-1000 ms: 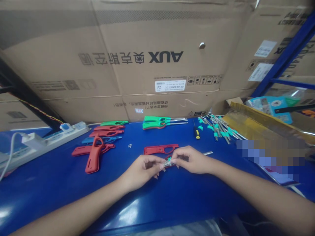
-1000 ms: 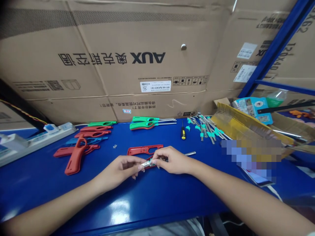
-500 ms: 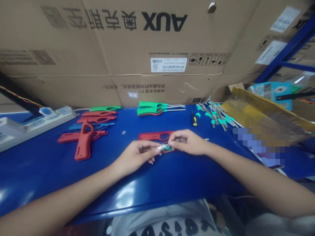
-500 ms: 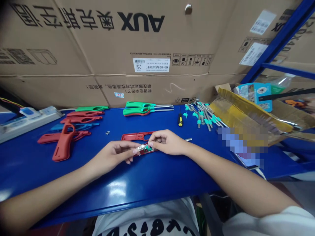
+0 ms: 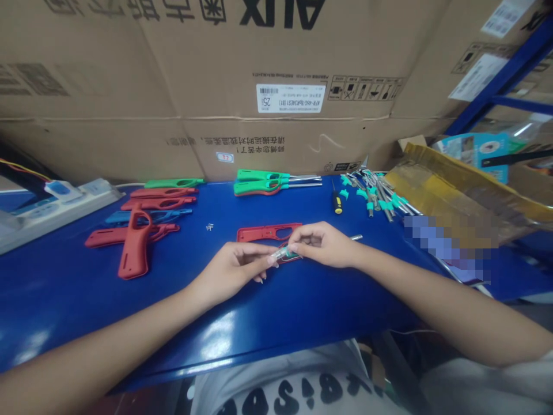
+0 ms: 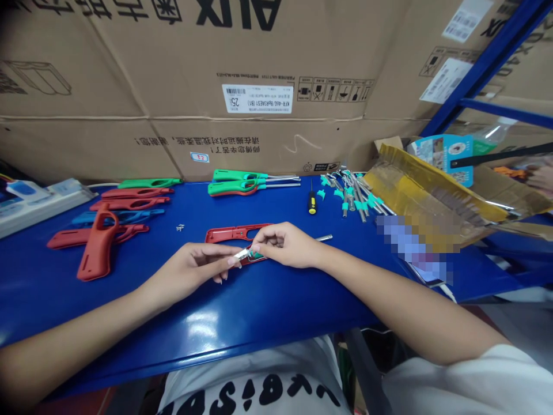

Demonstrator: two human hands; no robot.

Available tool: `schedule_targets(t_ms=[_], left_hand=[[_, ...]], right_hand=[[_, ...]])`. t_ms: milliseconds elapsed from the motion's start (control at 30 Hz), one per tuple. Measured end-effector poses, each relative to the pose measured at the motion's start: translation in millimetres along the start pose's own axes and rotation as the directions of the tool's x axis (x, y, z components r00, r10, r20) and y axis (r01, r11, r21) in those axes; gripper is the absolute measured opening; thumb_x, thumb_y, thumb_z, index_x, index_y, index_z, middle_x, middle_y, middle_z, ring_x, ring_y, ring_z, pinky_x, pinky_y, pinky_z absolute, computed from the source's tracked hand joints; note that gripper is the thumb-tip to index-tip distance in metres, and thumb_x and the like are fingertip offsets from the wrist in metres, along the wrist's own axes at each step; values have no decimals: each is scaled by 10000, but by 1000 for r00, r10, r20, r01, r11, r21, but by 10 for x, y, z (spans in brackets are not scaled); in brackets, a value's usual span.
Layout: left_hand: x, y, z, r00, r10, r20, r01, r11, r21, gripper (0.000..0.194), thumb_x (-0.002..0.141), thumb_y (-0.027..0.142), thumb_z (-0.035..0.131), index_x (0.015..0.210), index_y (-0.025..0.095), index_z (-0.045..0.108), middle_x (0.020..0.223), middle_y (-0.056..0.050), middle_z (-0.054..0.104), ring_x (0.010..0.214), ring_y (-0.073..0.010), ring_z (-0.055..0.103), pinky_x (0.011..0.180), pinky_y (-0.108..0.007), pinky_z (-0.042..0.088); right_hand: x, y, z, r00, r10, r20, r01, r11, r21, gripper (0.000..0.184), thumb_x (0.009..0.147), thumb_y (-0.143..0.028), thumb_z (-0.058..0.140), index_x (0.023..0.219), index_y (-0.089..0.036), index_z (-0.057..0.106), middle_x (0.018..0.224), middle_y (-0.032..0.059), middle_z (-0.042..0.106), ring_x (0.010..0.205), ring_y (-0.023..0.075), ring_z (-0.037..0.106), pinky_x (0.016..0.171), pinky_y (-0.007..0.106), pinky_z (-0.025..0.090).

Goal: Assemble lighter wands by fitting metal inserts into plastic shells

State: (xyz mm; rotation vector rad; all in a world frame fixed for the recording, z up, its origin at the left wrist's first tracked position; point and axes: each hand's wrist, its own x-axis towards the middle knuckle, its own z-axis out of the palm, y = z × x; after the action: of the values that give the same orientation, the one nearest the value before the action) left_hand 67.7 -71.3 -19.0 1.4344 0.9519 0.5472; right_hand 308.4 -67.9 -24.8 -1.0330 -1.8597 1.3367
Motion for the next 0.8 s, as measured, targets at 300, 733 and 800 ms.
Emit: schedule_targets(t_ms=[300, 733, 800], left_hand=[[11, -17, 0, 1000, 24, 1, -24, 1000, 9, 336, 834, 372, 772, 1105, 174, 790, 860, -59, 781, 657, -125, 621, 650, -243, 549], [21, 0, 1, 999, -10, -37, 9, 1000, -22, 308, 817, 376, 790, 1042, 167, 796, 836, -53, 776, 646, -117, 638, 624, -226, 556], [16, -4, 11, 999, -5, -39, 4, 1000, -31, 297, 827, 368, 783, 1045, 167, 796, 826, -47, 773, 647, -112, 634, 619, -215, 548]], right_hand=[[-5, -7, 9, 999, 39, -28, -39, 999, 1, 315, 819, -454, 739, 838, -141, 713, 724, 16, 669, 661, 119, 585, 644, 257, 478], [18, -51, -25, 997, 68, -24, -66, 993, 93, 336, 799, -469, 766, 810, -144, 685, 603, -44, 578, 489, 57, 447, 462, 207, 336], [14, -51, -14, 997, 74, -33, -70, 993, 96, 323, 803, -454, 765, 811, -141, 687, 615, -35, 596, 489, 56, 455, 453, 204, 335]])
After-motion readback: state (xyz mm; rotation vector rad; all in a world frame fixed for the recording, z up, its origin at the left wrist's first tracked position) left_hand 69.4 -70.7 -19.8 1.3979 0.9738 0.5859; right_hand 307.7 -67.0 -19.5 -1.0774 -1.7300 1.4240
